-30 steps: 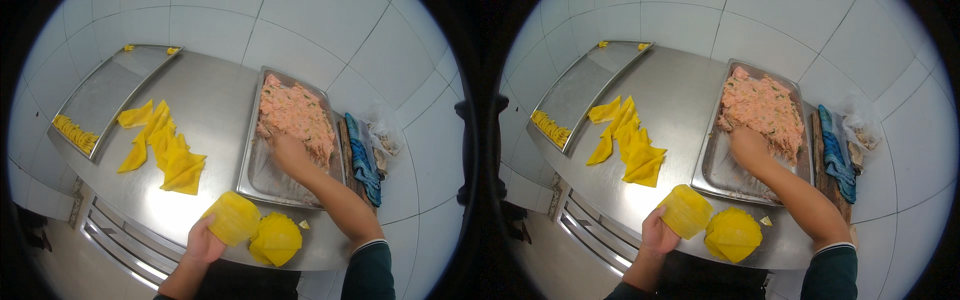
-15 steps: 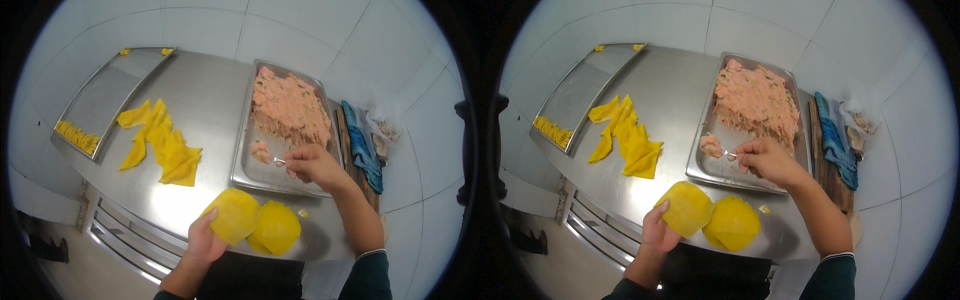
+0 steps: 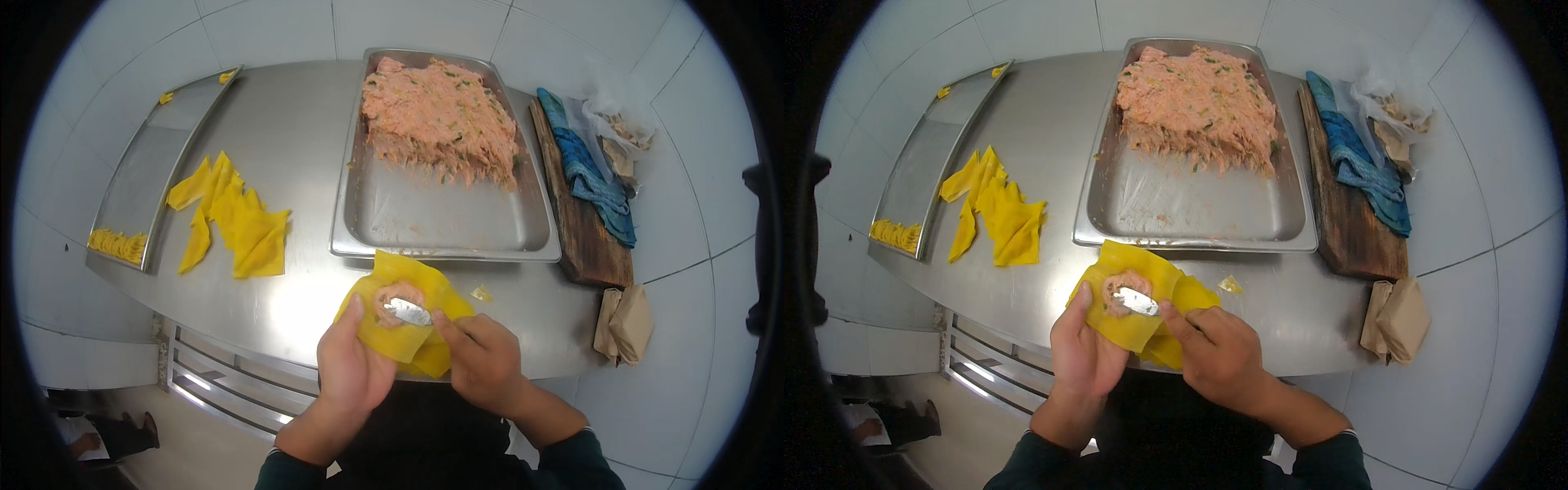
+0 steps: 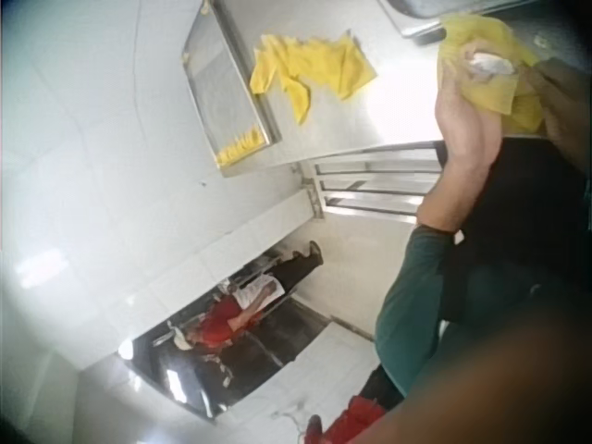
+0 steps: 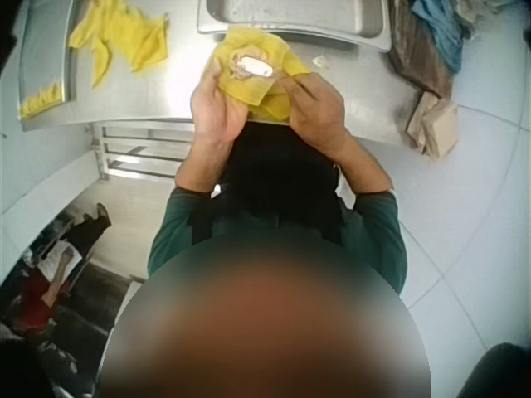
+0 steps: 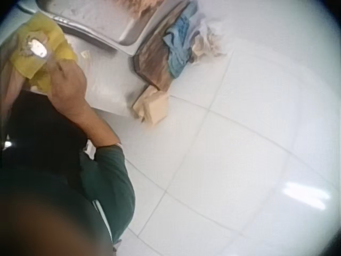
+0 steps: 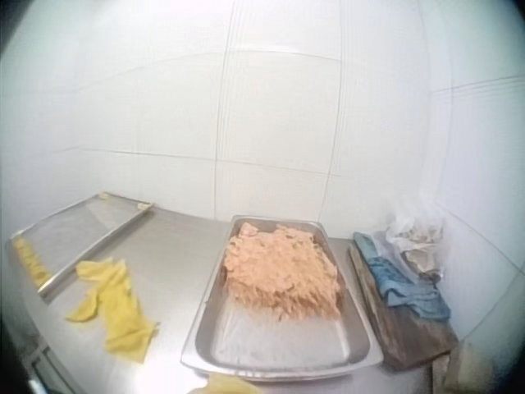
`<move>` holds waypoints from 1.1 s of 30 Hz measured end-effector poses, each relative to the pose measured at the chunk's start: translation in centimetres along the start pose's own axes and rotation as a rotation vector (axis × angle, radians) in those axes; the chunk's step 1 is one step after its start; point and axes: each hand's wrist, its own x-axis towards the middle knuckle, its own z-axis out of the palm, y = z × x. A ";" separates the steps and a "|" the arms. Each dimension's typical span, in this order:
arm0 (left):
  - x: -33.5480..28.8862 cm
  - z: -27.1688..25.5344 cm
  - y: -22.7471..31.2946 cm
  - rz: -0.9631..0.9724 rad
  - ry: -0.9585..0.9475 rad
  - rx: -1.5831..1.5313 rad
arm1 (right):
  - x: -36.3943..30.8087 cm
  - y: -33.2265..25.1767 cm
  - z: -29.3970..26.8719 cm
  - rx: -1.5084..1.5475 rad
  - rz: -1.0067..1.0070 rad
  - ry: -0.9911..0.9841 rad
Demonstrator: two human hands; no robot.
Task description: The person scoops a pink filling from a metal tray with a spoon and places it onto yellow wrapper sheets. They fold the wrappers around the filling and set the finished wraps on a tray. A coworker performs the same task at an adjacent station.
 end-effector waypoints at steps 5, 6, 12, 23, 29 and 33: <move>0.6 0.0 -0.3 0.028 -0.041 -0.020 | -2.3 0.4 -2.4 0.001 0.053 -0.027; 0.5 0.1 -0.4 0.021 -0.083 -0.018 | -2.5 0.6 -2.5 0.003 -0.021 -0.053; 0.1 1.6 -3.1 -0.205 -0.123 0.120 | -2.8 2.4 -2.1 0.054 -0.187 0.058; -1.8 -0.9 -6.1 0.000 -0.420 0.584 | -2.3 1.7 -5.3 0.232 0.308 0.223; -2.2 -0.8 -6.3 -0.059 -0.319 0.527 | -2.1 2.1 -5.6 0.730 0.793 -0.009; -2.1 0.5 -4.2 0.027 -0.465 0.869 | -2.4 2.2 -6.4 0.693 0.586 -0.008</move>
